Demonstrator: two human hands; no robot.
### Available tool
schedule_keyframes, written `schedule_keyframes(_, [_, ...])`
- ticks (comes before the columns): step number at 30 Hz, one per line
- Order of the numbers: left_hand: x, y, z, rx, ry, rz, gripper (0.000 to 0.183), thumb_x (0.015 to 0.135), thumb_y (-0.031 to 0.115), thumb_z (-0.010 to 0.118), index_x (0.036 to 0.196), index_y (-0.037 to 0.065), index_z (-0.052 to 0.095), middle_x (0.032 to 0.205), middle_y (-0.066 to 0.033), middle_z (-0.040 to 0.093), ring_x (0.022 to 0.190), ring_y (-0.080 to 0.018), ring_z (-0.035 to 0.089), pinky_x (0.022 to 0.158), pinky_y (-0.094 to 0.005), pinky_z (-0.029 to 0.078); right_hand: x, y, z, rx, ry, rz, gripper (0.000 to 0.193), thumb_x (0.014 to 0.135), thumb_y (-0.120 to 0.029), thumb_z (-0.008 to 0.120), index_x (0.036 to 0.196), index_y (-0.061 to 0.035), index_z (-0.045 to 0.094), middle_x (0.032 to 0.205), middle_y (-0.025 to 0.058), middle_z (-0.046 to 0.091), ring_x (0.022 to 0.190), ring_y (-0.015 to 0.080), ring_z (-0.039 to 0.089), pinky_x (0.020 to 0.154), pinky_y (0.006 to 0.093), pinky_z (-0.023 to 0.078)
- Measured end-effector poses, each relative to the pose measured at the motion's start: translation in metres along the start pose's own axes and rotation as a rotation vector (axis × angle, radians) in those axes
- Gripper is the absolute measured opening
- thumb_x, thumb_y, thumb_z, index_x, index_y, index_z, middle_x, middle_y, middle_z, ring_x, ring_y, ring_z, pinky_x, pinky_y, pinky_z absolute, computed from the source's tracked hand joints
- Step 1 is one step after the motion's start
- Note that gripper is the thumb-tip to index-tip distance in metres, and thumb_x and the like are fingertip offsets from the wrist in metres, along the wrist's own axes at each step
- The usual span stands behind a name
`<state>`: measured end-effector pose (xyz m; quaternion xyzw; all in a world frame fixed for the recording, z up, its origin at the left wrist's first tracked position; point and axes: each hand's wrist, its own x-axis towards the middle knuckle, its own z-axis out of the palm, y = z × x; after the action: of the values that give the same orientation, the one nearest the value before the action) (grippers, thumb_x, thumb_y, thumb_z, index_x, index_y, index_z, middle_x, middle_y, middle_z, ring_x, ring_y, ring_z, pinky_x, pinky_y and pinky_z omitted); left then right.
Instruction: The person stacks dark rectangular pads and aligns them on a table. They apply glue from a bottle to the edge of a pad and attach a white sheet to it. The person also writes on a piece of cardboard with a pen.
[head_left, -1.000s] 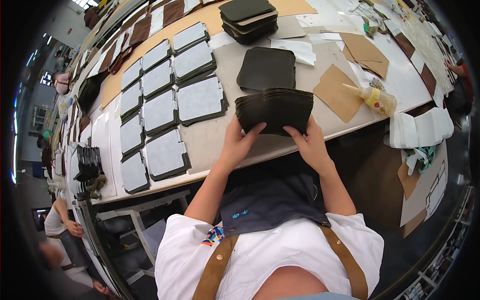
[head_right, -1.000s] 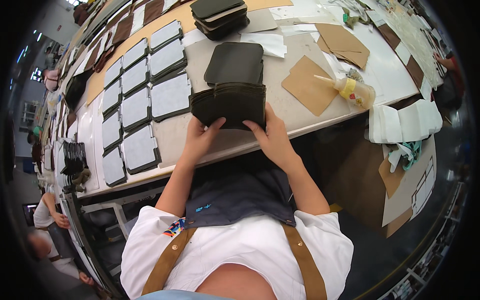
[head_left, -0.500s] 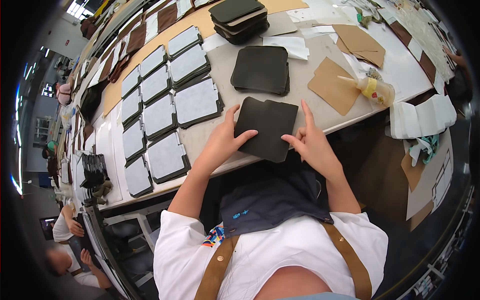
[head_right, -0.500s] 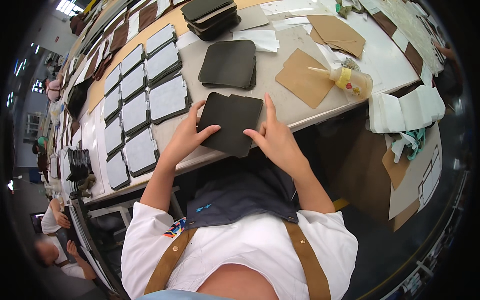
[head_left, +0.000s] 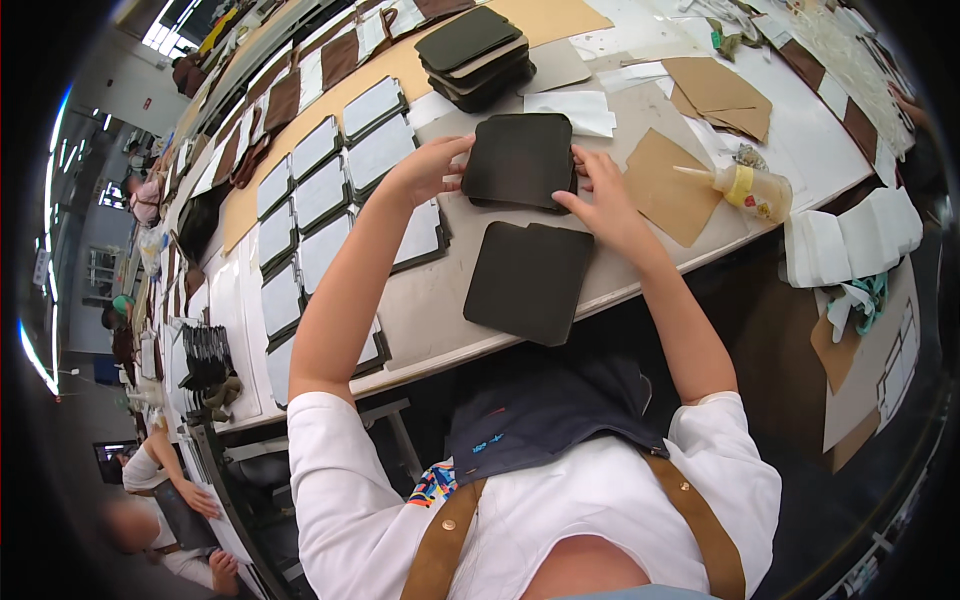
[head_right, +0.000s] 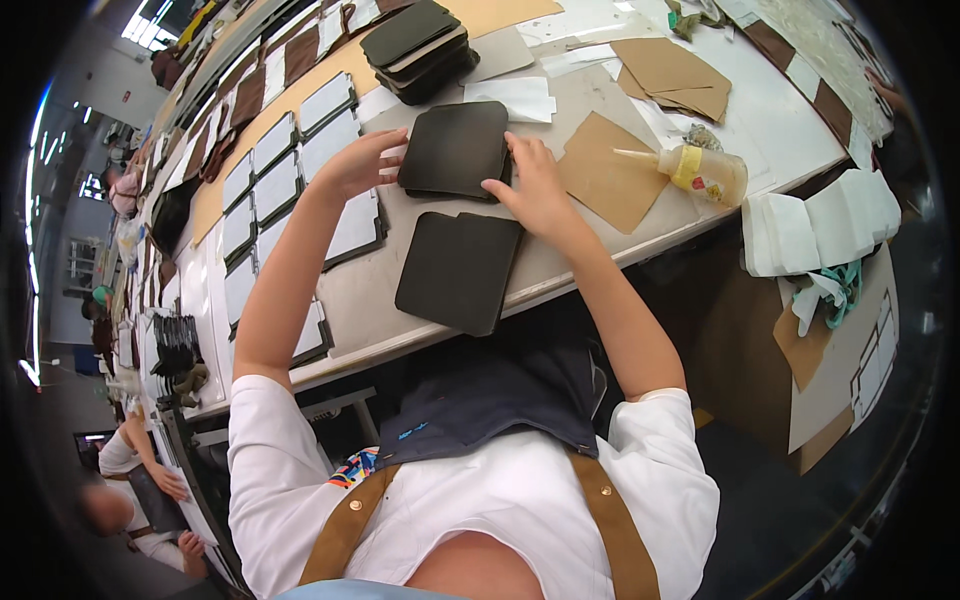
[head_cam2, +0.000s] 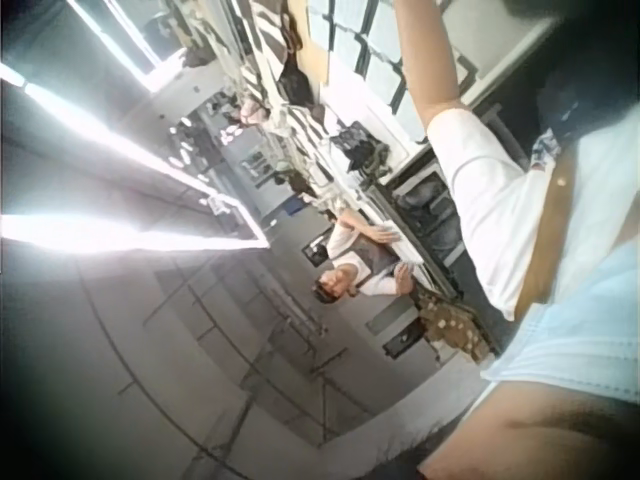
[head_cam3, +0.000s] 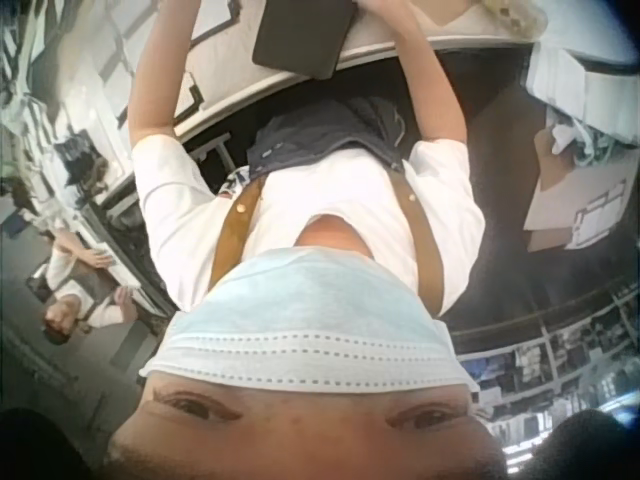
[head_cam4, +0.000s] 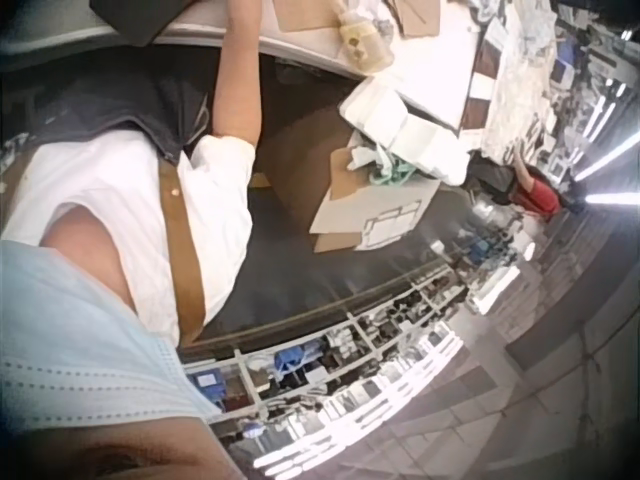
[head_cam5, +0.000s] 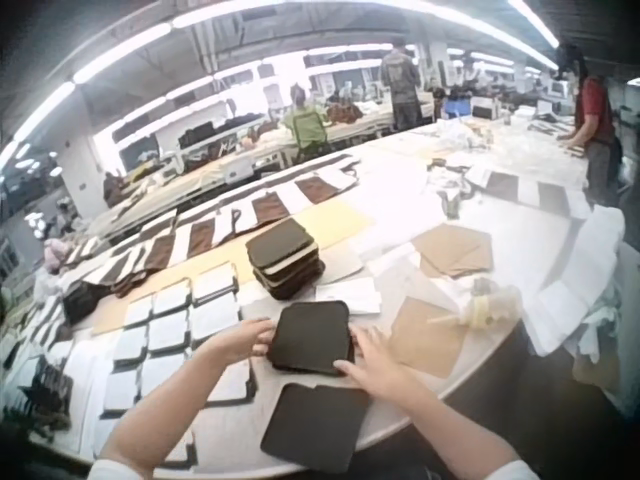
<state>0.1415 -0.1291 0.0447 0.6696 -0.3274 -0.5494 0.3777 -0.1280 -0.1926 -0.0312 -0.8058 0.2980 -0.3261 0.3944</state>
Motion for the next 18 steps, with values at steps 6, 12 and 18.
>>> schedule_keyframes(6, [0.032, 0.006, -0.013, -0.009, -0.01, -0.246, 0.042, 0.096, 0.04, 0.059, 0.123, 0.007, 0.061, 0.116, -0.0061, 0.062, 0.101, -0.0155, 0.057, 0.089, -0.0292, 0.044, -0.008, -0.006, 0.005, -0.142, 0.071, -0.12, 0.07, 0.081, -0.01, 0.073, 0.141, 0.003, 0.039, 0.125, 0.0175, 0.047, 0.114, 0.0316, 0.048, 0.098, 0.0379, 0.042])
schedule_keyframes(12, [0.026, -0.012, 0.01, 0.173, 0.069, 0.093, 0.056, 0.095, 0.038, 0.062, 0.127, -0.007, 0.052, 0.12, -0.0134, 0.061, 0.107, -0.0191, 0.059, 0.09, -0.0302, 0.046, -0.009, -0.012, 0.001, -0.077, 0.042, -0.087, 0.072, 0.081, -0.012, 0.074, 0.14, 0.0075, 0.037, 0.126, 0.0221, 0.046, 0.117, 0.0379, 0.045, 0.103, 0.043, 0.037])
schedule_keyframes(18, [-0.017, -0.024, 0.042, -0.054, 0.158, 0.473, 0.046, 0.099, 0.025, 0.059, 0.132, -0.004, 0.045, 0.124, -0.0118, 0.058, 0.113, -0.0161, 0.055, 0.098, -0.0299, 0.043, -0.004, -0.006, 0.003, -0.004, 0.202, -0.081, 0.076, 0.082, -0.016, 0.075, 0.142, 0.0068, 0.034, 0.135, 0.0228, 0.043, 0.123, 0.0367, 0.044, 0.104, 0.0409, 0.037])
